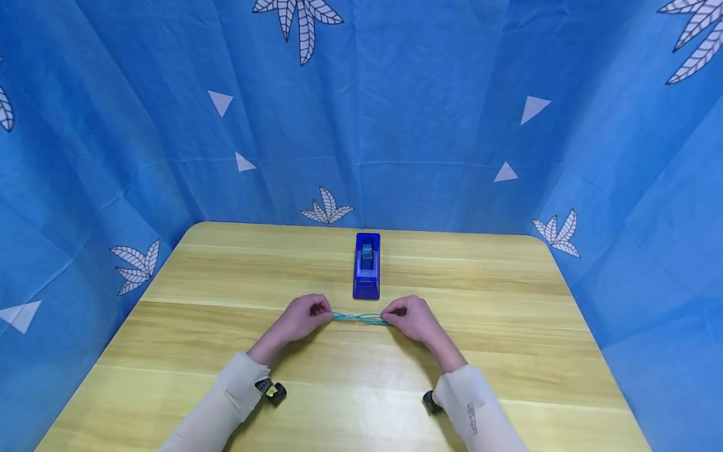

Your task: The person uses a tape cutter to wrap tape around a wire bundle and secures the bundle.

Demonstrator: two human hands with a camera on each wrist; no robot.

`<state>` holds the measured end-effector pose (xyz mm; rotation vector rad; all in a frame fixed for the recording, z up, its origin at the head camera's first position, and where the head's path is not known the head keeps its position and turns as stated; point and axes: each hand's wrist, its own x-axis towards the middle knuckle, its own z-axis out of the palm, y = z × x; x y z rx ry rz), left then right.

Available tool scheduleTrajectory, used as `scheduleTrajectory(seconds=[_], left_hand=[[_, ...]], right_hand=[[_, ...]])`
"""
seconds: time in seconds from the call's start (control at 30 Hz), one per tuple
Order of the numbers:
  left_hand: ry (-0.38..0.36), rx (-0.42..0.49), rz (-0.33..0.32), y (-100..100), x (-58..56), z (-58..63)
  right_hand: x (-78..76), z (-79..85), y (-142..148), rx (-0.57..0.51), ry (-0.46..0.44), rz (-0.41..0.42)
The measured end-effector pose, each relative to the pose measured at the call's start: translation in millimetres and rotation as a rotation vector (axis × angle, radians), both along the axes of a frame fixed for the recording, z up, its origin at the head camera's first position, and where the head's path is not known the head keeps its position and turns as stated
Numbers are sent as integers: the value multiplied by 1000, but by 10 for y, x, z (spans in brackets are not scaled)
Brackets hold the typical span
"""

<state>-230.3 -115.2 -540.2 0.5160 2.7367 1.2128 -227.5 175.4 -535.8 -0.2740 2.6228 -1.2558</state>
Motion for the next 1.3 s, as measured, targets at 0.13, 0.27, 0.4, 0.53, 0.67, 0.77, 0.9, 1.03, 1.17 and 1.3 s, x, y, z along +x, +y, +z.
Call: scheduleTrajectory(seconds=[0.13, 0.27, 0.4, 0.53, 0.67, 0.77, 0.9, 1.03, 1.17, 1.3], left_hand=[[-4, -46, 12, -2, -4, 5], [-19, -64, 13, -12, -4, 11], [-27, -62, 16, -27, -3, 22], [-27, -49, 15, -38, 0, 38], [-26, -45, 14, -44, 2, 51], [-26, -44, 11, -48, -2, 50], [-18, -42, 1, -53, -3, 46], [-21, -32, -3, -55, -2, 48], [-26, -30, 3, -53, 0, 49], [-36, -31, 3, -51, 2, 56]], right_hand=[[-8, -4, 3, 12, 8, 9], [-10, -4, 4, 14, 14, 16], [-6, 0, 15, 24, 23, 39], [1, 14, 31, 32, 24, 61], [1, 22, 42, 34, 22, 73], [-2, 26, 44, 31, 18, 71], [-4, 34, 44, 25, 17, 72], [-4, 40, 43, 23, 9, 72], [-3, 40, 48, 23, 13, 83], [-1, 36, 55, 9, 19, 88]])
